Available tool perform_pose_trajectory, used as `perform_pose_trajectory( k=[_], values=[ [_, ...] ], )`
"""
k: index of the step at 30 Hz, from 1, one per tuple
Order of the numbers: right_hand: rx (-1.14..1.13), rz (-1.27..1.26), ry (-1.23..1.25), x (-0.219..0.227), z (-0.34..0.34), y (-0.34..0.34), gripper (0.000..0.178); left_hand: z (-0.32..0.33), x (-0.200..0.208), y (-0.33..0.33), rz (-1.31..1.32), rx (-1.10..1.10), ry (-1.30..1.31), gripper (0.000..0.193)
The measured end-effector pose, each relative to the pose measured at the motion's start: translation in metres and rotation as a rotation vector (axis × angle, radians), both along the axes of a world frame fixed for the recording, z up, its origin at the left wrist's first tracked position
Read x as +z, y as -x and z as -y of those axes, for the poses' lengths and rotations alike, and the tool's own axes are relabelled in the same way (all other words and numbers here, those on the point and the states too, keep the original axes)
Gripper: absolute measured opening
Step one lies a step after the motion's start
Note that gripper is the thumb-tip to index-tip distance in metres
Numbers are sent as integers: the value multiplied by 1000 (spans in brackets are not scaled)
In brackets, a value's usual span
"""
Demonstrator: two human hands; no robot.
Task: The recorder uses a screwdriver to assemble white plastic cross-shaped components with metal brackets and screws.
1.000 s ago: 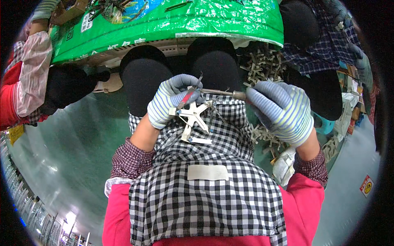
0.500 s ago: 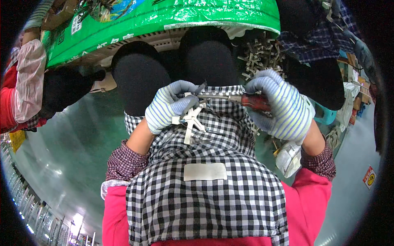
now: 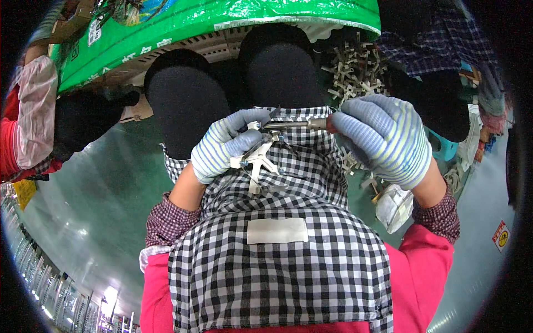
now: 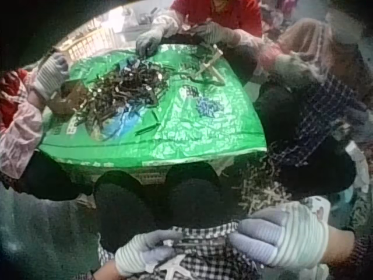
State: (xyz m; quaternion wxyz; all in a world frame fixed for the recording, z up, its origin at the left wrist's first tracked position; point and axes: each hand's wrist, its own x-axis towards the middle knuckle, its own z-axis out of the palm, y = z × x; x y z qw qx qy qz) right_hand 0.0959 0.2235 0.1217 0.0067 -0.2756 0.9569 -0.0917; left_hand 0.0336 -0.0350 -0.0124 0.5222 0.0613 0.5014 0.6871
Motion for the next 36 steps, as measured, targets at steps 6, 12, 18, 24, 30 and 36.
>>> perform_pose_trajectory(
  k=[6,12,18,24,30,36],
  values=[
    [97,-77,-180,-2,1,-6,37,-3,3,3,-4,13,50,33],
    [49,-40,-140,-12,7,-15,36,-3,-4,0,-36,27,105,33],
    [-156,138,53,-12,12,-13,29,-5,-3,0,-73,36,111,32],
    [-378,453,354,-11,8,-5,32,-4,1,3,-90,14,140,32],
    [-238,290,131,-8,12,-4,33,-2,-9,1,-39,-3,131,32],
    [100,-76,-245,-9,13,-4,34,-6,0,1,-73,-33,134,35]
  ],
)
